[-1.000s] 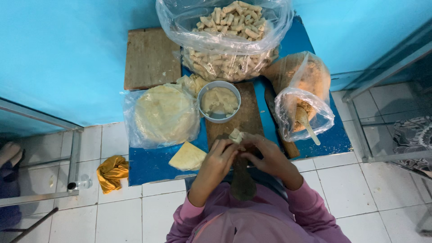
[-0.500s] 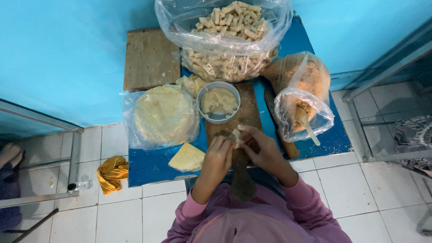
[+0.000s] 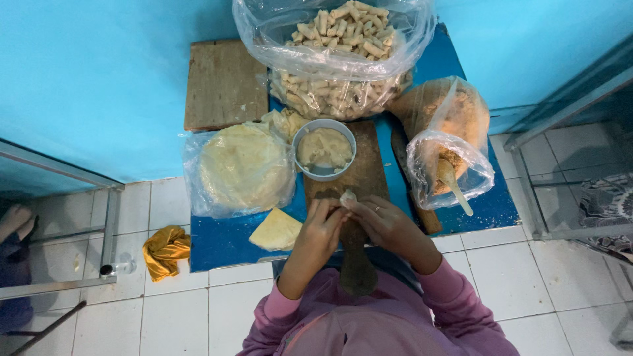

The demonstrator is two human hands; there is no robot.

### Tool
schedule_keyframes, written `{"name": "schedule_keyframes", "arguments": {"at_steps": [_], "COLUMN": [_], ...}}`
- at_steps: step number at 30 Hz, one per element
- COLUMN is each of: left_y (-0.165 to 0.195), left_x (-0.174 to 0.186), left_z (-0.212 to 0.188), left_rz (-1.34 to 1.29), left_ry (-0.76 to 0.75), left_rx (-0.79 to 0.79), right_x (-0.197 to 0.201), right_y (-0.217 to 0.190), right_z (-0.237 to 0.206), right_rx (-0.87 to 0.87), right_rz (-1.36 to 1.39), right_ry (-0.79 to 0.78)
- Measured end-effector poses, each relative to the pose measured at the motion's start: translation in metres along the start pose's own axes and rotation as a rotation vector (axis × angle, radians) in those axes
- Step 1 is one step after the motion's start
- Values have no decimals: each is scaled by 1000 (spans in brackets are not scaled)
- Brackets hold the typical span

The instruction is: The person sits at a low table and wraps portions of dough filling in thin square pastry wrappers, folding them into rolls by hand. The finished rolls are placed into a large plastic bag already filled with similar rolls, and the person repeats the wrapping cycle throughout the clip.

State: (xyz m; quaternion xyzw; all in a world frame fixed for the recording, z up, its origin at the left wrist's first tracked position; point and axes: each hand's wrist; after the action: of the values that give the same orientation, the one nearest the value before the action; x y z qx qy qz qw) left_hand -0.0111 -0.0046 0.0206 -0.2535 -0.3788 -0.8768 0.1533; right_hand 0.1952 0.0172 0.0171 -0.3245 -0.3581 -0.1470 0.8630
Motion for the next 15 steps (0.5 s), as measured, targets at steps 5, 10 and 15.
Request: {"name": "schedule_keyframes", "arguments": {"at_steps": [5, 10, 15], "left_y": [-5, -9, -4], "left_x": [2, 4, 1], "left_z": [3, 10, 16], "left_rz": [-75, -83, -28], "left_ry": [-37, -88, -6], "left_rx": [33, 72, 46], "right_x": [-4, -6, -10], "right_y": [3, 4, 2], "right_z": [2, 6, 9], "right_rx": [-43, -167, -248], "right_rz": [58, 125, -88], "right_ry": [42, 67, 76]}}
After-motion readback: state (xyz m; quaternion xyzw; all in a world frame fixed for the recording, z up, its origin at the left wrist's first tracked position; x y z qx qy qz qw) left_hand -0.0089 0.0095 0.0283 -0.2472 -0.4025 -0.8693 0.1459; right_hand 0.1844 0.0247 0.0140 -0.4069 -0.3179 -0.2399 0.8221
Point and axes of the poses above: each hand's wrist, its own z-axis towards the middle knuckle, its own x-axis out of the back of the hand, y = z × x, and after that the axes turned 3 degrees about -x, right-handed
